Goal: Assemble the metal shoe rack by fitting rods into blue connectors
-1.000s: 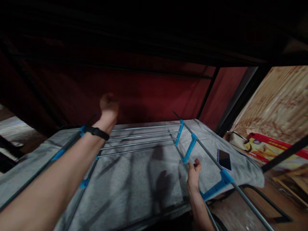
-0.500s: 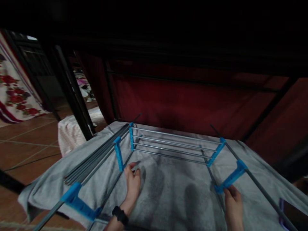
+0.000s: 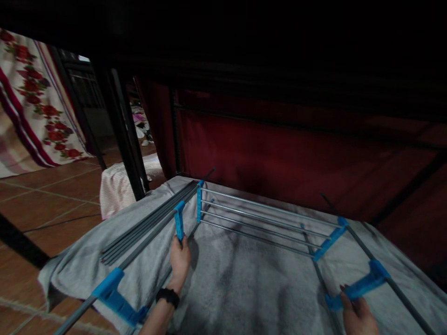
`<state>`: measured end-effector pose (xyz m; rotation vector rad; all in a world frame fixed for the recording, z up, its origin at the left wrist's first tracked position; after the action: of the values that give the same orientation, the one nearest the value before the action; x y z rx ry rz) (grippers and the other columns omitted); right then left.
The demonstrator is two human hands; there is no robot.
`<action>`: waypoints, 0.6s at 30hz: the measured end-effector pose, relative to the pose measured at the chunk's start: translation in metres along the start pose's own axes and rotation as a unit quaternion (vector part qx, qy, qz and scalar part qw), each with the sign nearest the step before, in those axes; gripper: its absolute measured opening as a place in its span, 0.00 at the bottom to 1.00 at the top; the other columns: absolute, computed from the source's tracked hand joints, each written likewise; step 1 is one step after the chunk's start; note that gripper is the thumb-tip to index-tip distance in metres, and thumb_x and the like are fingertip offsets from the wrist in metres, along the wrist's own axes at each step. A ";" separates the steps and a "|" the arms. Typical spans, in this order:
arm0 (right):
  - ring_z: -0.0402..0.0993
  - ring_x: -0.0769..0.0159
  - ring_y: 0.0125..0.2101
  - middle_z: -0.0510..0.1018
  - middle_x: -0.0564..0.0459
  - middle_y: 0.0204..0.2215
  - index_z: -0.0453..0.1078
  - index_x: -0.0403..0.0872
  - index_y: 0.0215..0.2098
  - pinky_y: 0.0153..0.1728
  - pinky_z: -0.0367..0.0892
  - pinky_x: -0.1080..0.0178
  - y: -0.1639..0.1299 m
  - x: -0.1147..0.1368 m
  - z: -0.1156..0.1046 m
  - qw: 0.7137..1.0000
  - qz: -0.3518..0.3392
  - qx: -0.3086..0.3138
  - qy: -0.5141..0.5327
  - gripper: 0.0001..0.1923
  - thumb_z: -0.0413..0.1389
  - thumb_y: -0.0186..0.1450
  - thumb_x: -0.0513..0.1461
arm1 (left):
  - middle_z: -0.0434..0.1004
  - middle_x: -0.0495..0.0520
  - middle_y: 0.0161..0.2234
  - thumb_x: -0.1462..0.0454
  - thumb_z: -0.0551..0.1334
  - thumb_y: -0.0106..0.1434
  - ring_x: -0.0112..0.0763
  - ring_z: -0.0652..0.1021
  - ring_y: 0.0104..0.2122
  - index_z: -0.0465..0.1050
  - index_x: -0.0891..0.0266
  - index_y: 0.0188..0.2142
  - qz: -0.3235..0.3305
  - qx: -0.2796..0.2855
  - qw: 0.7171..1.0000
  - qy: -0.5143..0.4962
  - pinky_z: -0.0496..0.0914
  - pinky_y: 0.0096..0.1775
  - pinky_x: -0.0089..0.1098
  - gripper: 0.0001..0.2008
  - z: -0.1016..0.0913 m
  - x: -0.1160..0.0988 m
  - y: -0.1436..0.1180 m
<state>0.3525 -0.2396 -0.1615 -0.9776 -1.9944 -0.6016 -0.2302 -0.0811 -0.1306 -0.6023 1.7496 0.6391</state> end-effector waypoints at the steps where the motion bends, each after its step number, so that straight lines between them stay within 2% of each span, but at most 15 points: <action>1: 0.78 0.35 0.46 0.81 0.41 0.37 0.74 0.53 0.43 0.47 0.71 0.40 0.000 0.000 -0.002 1.000 0.007 0.000 -0.005 0.24 0.55 0.55 0.56 | 0.72 0.49 0.28 0.60 0.61 0.60 0.39 0.75 0.33 0.67 0.57 0.32 -0.002 -0.007 1.000 0.003 0.71 0.41 0.37 0.04 0.000 -0.001 -0.001; 4: 0.77 0.33 0.47 0.82 0.41 0.37 0.74 0.54 0.44 0.47 0.70 0.38 0.001 0.005 -0.008 1.000 0.007 -0.011 -0.007 0.24 0.55 0.55 0.56 | 0.73 0.50 0.28 0.61 0.61 0.59 0.40 0.76 0.33 0.68 0.57 0.32 0.008 -0.010 1.000 -0.004 0.70 0.40 0.36 0.04 0.003 -0.009 -0.002; 9: 0.77 0.34 0.47 0.82 0.39 0.40 0.75 0.51 0.47 0.47 0.70 0.40 0.009 0.020 -0.012 1.000 -0.016 -0.020 -0.017 0.27 0.52 0.57 0.57 | 0.72 0.49 0.26 0.62 0.61 0.59 0.40 0.75 0.32 0.67 0.56 0.30 0.010 0.011 1.000 -0.015 0.70 0.40 0.36 0.03 0.021 -0.026 0.000; 14: 0.77 0.39 0.48 0.82 0.37 0.42 0.75 0.47 0.48 0.49 0.69 0.45 0.017 0.045 -0.008 0.999 -0.040 -0.027 -0.006 0.30 0.52 0.57 0.56 | 0.69 0.48 0.24 0.64 0.62 0.58 0.40 0.75 0.31 0.65 0.56 0.29 -0.008 0.006 1.000 0.006 0.70 0.38 0.36 0.05 0.037 -0.031 0.012; 18: 0.78 0.43 0.48 0.83 0.39 0.42 0.75 0.47 0.46 0.49 0.70 0.49 0.020 0.061 0.001 0.998 -0.053 -0.033 0.013 0.28 0.51 0.57 0.55 | 0.65 0.46 0.21 0.64 0.63 0.57 0.36 0.70 0.26 0.63 0.56 0.27 0.005 0.014 0.999 0.034 0.66 0.32 0.35 0.08 0.049 -0.031 0.025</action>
<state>0.3462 -0.2018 -0.1101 -0.9029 -2.0244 -0.7399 -0.2054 -0.0266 -0.1089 -0.6034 1.8228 0.6064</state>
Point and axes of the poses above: each hand's wrist, its own y-axis towards the middle knuckle, its own z-axis out of the palm, x = y × z, the point moved 4 cm from there along y, towards the middle knuckle
